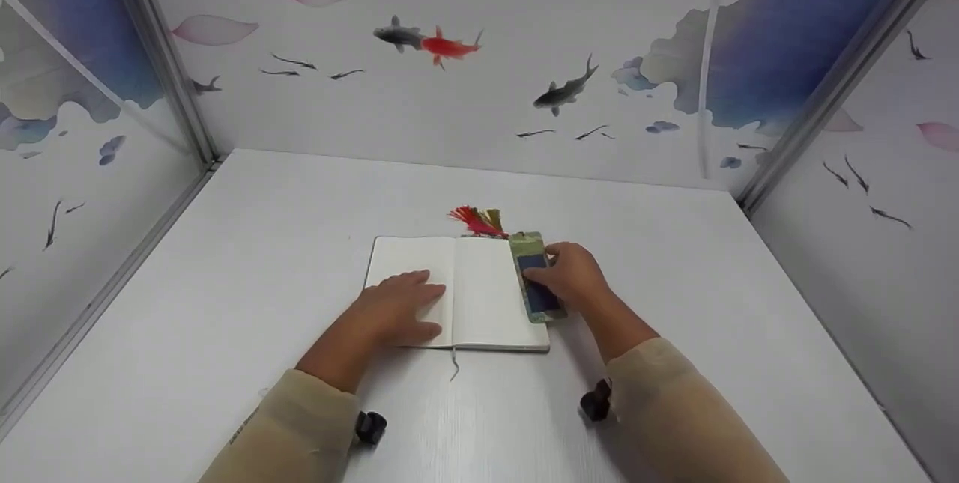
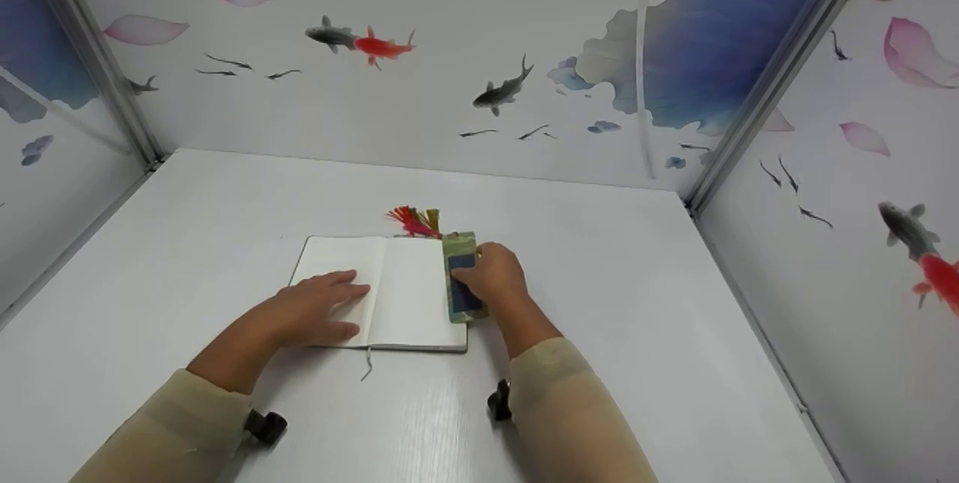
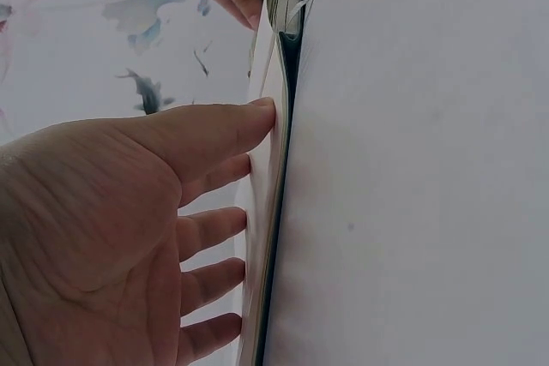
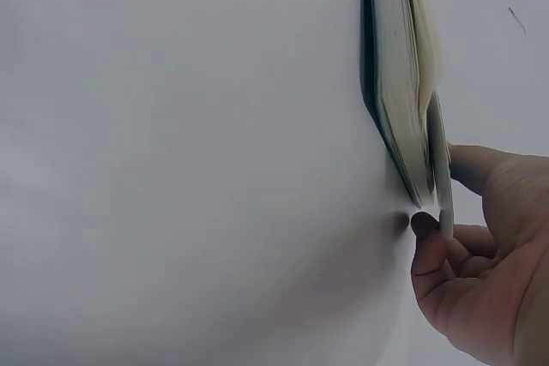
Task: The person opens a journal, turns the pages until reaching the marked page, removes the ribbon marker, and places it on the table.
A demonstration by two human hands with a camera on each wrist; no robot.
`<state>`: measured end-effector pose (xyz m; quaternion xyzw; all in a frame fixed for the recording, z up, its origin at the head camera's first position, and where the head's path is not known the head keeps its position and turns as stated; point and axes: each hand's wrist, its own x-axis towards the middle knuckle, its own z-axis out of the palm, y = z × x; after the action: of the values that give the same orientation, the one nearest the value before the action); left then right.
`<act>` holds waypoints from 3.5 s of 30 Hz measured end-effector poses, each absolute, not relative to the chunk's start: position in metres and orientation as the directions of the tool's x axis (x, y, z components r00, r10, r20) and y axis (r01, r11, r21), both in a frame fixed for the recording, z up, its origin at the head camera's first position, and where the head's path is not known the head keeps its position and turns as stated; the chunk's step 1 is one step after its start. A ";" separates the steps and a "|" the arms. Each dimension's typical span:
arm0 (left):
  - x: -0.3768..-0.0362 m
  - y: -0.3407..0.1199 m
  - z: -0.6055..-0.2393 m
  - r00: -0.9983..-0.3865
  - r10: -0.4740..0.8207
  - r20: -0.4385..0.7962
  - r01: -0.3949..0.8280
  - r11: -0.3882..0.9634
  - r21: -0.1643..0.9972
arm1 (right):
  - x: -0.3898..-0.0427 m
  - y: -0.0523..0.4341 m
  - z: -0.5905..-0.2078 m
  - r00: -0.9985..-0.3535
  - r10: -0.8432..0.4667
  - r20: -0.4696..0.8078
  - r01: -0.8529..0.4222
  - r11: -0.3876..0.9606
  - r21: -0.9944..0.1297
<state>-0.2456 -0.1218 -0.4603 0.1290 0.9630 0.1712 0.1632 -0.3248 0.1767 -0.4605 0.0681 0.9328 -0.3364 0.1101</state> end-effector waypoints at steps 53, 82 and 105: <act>-0.245 -0.123 -0.462 -0.917 0.320 -0.239 0.223 0.907 0.357 | -0.366 0.291 -0.450 -0.862 0.214 -0.459 0.505 0.437 -0.744; -0.245 -0.122 -0.462 -0.919 0.299 -0.257 0.198 0.914 0.354 | -0.329 0.252 -0.447 -0.966 0.073 -0.247 0.243 0.579 -0.778; -0.245 -0.120 -0.464 -0.923 0.279 -0.263 0.177 0.918 0.354 | -0.288 0.203 -0.447 -0.985 -0.085 -0.154 0.043 0.731 -0.681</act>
<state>-0.2452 -0.1201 -0.4640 0.1179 0.9668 0.1641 0.1561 -0.2876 0.2028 -0.4466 -0.0111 0.9263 -0.3665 0.0873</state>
